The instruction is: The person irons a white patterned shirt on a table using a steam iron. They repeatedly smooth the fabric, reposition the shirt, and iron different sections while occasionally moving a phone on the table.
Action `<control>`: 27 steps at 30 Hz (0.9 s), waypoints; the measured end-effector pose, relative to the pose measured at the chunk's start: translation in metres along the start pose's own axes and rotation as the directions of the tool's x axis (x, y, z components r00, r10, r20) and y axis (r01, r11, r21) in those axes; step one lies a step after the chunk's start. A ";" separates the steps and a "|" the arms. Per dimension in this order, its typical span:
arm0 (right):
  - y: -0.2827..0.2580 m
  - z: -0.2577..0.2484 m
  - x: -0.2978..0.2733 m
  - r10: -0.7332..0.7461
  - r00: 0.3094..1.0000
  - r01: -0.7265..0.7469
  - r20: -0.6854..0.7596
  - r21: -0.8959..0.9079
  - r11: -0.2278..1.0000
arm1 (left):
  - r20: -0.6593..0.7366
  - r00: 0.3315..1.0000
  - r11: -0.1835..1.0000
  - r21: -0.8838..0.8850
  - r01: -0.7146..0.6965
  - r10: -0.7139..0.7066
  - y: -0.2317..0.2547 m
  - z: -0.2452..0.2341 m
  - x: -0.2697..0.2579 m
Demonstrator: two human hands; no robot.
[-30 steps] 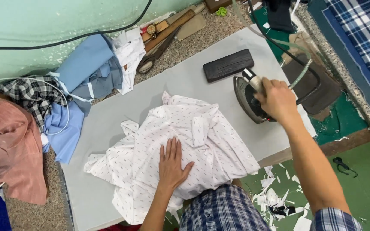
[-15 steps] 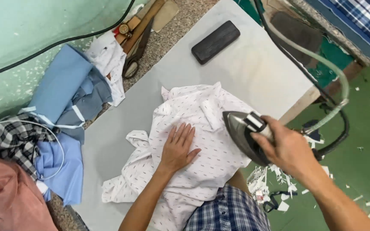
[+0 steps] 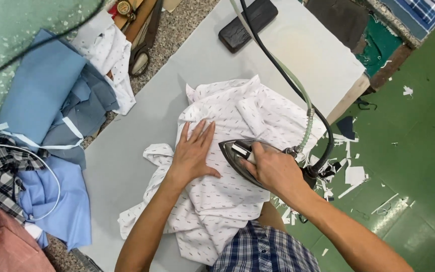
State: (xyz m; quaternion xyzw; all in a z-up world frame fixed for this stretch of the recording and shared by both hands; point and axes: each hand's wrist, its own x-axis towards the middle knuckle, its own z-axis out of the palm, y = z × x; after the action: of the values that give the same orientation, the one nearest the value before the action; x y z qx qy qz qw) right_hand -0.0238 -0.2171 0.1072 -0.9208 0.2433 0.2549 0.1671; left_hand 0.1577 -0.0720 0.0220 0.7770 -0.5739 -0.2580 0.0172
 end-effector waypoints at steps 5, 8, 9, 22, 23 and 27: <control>0.012 -0.004 -0.004 -0.059 0.998 0.059 -0.013 0.029 0.998 | -0.001 1.000 1.000 -0.010 -0.007 0.007 0.001 0.000 0.003; 0.018 -0.015 -0.015 -0.051 0.999 0.051 0.004 0.008 0.999 | -0.033 0.999 1.000 0.017 -0.026 0.027 -0.002 0.008 0.004; 0.020 -0.017 -0.017 -0.013 1.000 0.013 0.003 0.002 1.000 | -0.043 0.999 0.999 0.032 -0.031 0.032 -0.001 0.009 0.003; 0.030 -0.002 -0.012 -0.130 0.989 0.124 -0.070 -0.081 0.989 | -0.080 0.996 0.993 0.116 -0.028 0.038 -0.002 0.015 0.001; 0.034 -0.002 -0.013 -0.147 0.987 0.141 -0.067 -0.086 0.986 | -0.084 0.996 0.994 0.113 -0.011 0.021 -0.001 0.015 0.002; 0.053 -0.001 -0.013 -0.168 0.985 0.160 -0.045 -0.142 0.977 | -0.068 0.998 0.990 0.139 0.017 -0.007 0.000 0.016 0.002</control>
State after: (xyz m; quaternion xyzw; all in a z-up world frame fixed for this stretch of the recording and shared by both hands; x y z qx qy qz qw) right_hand -0.0611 -0.2566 0.1052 -0.9540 0.1528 0.2302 0.1167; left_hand 0.1513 -0.0694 0.0072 0.7879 -0.5850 -0.1911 -0.0197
